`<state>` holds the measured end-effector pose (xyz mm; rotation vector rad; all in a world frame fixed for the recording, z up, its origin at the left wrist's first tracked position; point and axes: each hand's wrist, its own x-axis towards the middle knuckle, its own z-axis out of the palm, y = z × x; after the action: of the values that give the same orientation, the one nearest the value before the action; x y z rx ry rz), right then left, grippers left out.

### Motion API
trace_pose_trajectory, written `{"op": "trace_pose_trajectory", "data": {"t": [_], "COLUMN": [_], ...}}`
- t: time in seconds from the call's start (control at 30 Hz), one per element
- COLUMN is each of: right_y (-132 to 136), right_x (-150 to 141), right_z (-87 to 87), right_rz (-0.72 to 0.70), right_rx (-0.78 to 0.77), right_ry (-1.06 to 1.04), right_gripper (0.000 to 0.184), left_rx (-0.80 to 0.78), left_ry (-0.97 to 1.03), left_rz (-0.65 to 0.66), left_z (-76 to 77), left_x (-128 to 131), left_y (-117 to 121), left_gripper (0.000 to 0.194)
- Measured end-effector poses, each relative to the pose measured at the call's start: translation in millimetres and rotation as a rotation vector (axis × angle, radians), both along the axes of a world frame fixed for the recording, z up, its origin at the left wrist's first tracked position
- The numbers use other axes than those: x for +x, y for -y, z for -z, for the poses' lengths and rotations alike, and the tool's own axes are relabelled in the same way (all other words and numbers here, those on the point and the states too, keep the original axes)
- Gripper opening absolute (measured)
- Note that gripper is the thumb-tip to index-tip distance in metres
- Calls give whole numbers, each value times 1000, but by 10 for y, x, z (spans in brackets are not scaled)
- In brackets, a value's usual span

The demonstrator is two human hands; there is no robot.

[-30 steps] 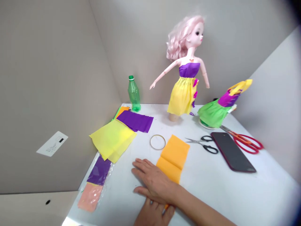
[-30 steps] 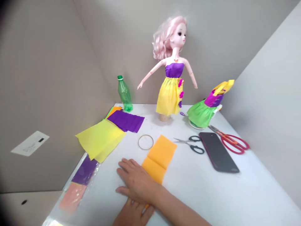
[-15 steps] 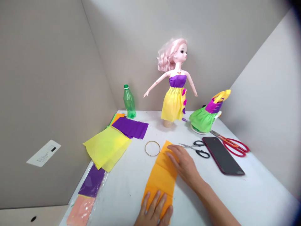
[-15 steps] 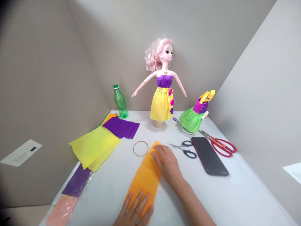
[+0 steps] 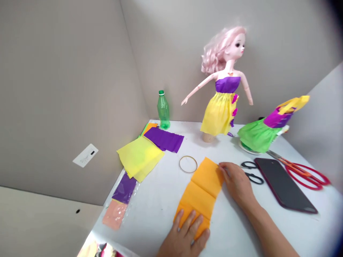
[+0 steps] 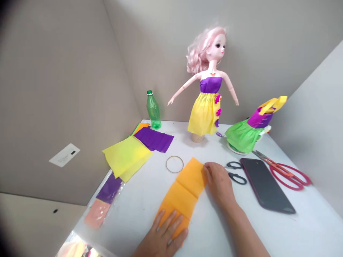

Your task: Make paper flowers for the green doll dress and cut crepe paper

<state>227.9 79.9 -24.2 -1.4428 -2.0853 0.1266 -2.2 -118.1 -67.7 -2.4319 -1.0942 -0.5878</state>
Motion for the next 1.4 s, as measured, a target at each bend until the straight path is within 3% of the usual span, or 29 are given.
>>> {"op": "trace_pose_trajectory", "data": {"t": [0.13, 0.33, 0.43, 0.57, 0.63, 0.7, 0.9, 1.07, 1.3, 1.4], "right_y": [45, 67, 87, 145, 178, 197, 161, 177, 241, 298], "right_x": [-44, -113, -112, -153, -195, -221, -132, -173, -222, -245], "right_z": [-67, -91, -86, -118, -134, -130, -75, -143, -237, -299], "right_rz": [44, -42, -40, -18, -22, -19, 67, 12, 53, -43], "right_rx": [22, -70, -97, -153, -207, -219, -39, -94, -132, -249], "right_ry": [22, 43, -12, -87, -122, -129, 101, 144, 95, 94], "right_gripper": [31, 24, 23, 21, 21, 23, 29, 19, 18, 13], "left_rx": [28, 72, 0, -293, -362, -357, -392, -461, -502, -527], "left_ry": [-12, -3, 68, 186, 258, 360, 527, 477, 492, 536], "left_rz": [5, 13, 45, 105, 97, 78, 54, 68, 90, 37], "left_z": [40, 41, -75, -273, -333, -376, -596, -749, -791, -855], "left_x": [-5, -12, -70, -179, -195, -182, -186, -282, -318, -296], "left_y": [-9, -46, -80, -145, -185, -228, -307, -287, -268, -304], "left_gripper": [50, 45, 36, 35, 19, 6, 14, 15, 17, 18]}}
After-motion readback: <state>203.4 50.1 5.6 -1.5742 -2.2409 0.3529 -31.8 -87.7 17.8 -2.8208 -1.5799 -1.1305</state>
